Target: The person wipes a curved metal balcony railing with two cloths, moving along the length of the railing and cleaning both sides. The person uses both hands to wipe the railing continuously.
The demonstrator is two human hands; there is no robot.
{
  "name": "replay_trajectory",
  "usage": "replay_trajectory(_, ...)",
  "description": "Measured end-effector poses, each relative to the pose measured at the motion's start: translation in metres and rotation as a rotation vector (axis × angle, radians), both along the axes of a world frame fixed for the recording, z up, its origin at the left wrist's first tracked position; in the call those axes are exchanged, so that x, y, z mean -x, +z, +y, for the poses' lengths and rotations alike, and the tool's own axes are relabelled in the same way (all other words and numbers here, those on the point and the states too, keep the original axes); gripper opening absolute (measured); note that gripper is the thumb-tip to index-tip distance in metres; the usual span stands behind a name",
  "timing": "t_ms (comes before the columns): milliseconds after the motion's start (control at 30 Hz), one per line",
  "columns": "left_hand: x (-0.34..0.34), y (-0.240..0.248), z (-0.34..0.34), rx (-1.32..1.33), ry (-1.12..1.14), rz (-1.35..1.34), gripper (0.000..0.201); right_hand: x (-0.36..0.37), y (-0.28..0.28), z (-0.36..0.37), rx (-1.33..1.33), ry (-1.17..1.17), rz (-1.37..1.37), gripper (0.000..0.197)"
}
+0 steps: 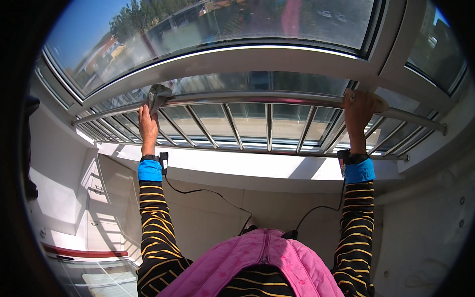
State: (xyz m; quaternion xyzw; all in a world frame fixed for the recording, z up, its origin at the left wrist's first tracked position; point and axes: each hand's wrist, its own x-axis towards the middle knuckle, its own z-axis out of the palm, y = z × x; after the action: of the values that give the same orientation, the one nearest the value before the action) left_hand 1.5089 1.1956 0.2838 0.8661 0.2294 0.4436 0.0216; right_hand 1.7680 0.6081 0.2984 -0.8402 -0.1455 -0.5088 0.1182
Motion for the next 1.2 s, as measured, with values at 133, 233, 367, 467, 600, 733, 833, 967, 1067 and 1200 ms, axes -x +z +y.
replay_trajectory(133,-0.013,0.010,-0.024,-0.066,-0.010,0.015,0.038,-0.002,0.000,-0.001,-0.002,0.013,0.077,0.025)
replay_trajectory(233,-0.031,0.021,-0.056,-0.205,0.021,0.100,0.035,-0.001,0.001,-0.001,-0.010,0.014,0.038,0.025)
replay_trajectory(367,-0.065,0.031,-0.111,-0.212,-0.123,0.164,0.033,0.001,0.005,0.002,-0.016,0.046,0.057,0.025)
replay_trajectory(467,-0.083,0.030,-0.160,-0.261,-0.243,0.107,0.043,0.002,0.006,0.003,-0.055,0.060,0.139,0.027)
replay_trajectory(600,-0.102,0.028,-0.216,-0.298,-0.335,0.105,0.045,-0.004,0.003,0.000,-0.044,0.034,0.198,0.031)
replay_trajectory(733,-0.113,0.026,-0.255,-0.306,-0.390,0.083,0.048,-0.012,-0.003,-0.003,-0.030,0.029,0.033,0.037)
replay_trajectory(833,-0.116,0.026,-0.273,-0.312,-0.414,0.069,0.055,-0.013,-0.006,-0.006,-0.044,0.079,0.085,0.038)
replay_trajectory(967,-0.120,0.023,-0.287,-0.325,-0.410,0.092,0.063,-0.011,-0.006,-0.006,0.062,0.018,-0.033,0.035)
replay_trajectory(1067,-0.121,0.019,-0.292,-0.320,-0.448,0.078,0.065,-0.009,-0.004,-0.004,0.005,0.086,-0.023,0.031)
replay_trajectory(1200,-0.121,0.017,-0.294,-0.289,-0.473,0.075,0.063,-0.008,-0.001,-0.002,-0.022,0.087,0.033,0.026)
